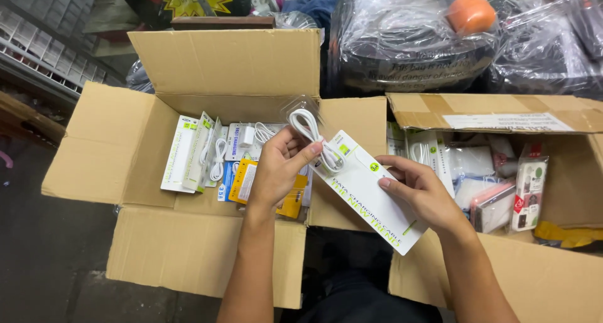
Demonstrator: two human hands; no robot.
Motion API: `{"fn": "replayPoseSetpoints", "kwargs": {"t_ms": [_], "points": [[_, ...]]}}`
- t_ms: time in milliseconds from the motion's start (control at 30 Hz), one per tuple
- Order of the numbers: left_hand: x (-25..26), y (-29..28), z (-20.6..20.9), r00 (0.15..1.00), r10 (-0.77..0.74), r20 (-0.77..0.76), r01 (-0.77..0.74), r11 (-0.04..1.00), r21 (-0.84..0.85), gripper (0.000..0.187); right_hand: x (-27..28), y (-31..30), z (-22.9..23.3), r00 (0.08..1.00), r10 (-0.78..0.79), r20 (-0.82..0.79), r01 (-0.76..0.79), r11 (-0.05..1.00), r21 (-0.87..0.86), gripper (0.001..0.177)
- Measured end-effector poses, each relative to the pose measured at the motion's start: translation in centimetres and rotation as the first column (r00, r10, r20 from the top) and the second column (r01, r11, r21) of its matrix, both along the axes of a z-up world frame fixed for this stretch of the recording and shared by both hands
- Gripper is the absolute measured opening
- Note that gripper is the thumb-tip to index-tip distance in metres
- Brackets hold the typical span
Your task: Unpacking and sorting charging cables and phone accessories from cardboard boxes in a storage area.
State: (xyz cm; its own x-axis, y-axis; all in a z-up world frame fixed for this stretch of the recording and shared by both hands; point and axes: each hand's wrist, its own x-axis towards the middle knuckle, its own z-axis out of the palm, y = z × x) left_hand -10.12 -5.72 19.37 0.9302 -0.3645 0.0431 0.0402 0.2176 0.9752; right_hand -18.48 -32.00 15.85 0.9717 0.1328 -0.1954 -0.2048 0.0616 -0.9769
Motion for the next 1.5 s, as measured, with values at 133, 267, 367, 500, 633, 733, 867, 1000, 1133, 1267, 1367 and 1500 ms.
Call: {"fn": "replayPoseSetpoints", "kwargs": {"t_ms": [133,267,367,500,633,733,867,1000,1133,1267,1367,1500], "points": [[-0.3,-1.9,-0.9,0.996,0.084,-0.008,-0.084,0.996,0.006,0.02,-0.6,-1.1,-0.5,0.999,-0.025,0.027,0.025,1.0,0.009,0.041],[-0.7,-4.3,-1.0,0.976,0.213,-0.04,-0.214,0.977,-0.011,0.018,-1.4,-2.5,-1.5,0.992,-0.115,0.044,0.115,0.993,-0.01,0.044],[-1.3,-6.0,-1.4,0.963,0.264,-0.05,-0.264,0.965,0.012,0.019,-2.2,-3.5,-1.9,0.987,-0.152,0.043,0.153,0.988,-0.028,0.045],[-1.7,-7.8,-2.2,0.951,0.305,-0.051,-0.303,0.952,0.031,0.019,-2.9,-4.8,-2.1,0.987,-0.16,0.032,0.16,0.987,-0.017,0.045],[-2.3,-9.4,-2.2,0.949,0.313,-0.035,-0.313,0.95,0.006,0.019,-3.2,-6.5,-1.9,0.989,-0.148,-0.005,0.148,0.989,-0.009,0.045],[-2.6,-10.1,-1.7,0.954,0.297,-0.038,-0.298,0.954,-0.041,0.02,-3.1,-7.4,-2.2,0.992,-0.122,-0.007,0.122,0.992,-0.003,0.045],[-2.7,-10.9,-2.4,0.964,0.25,-0.09,-0.256,0.965,-0.064,0.021,-3.3,-8.4,-2.0,0.993,-0.112,-0.031,0.113,0.992,0.057,0.044],[-3.3,-11.1,-3.1,0.944,0.299,-0.136,-0.305,0.952,-0.021,0.021,-3.4,-8.6,-2.7,0.996,-0.092,-0.019,0.093,0.993,0.068,0.043],[-4.0,-11.1,-2.9,0.932,0.348,-0.104,-0.353,0.935,-0.03,0.02,-3.6,-8.0,-2.9,0.995,-0.096,-0.006,0.096,0.994,0.06,0.045],[-4.2,-10.7,-2.6,0.924,0.377,-0.061,-0.378,0.926,-0.005,0.021,-3.4,-7.4,-3.5,0.997,-0.08,-0.015,0.081,0.995,0.053,0.046],[-4.0,-10.2,-2.4,0.927,0.366,-0.087,-0.369,0.929,-0.021,0.021,-3.2,-6.8,-3.7,0.997,-0.076,-0.015,0.077,0.995,0.066,0.046],[-3.6,-9.2,-1.2,0.923,0.358,-0.139,-0.365,0.931,-0.028,0.019,-3.1,-6.0,-3.2,0.997,-0.079,-0.015,0.081,0.99,0.114,0.046]]}}
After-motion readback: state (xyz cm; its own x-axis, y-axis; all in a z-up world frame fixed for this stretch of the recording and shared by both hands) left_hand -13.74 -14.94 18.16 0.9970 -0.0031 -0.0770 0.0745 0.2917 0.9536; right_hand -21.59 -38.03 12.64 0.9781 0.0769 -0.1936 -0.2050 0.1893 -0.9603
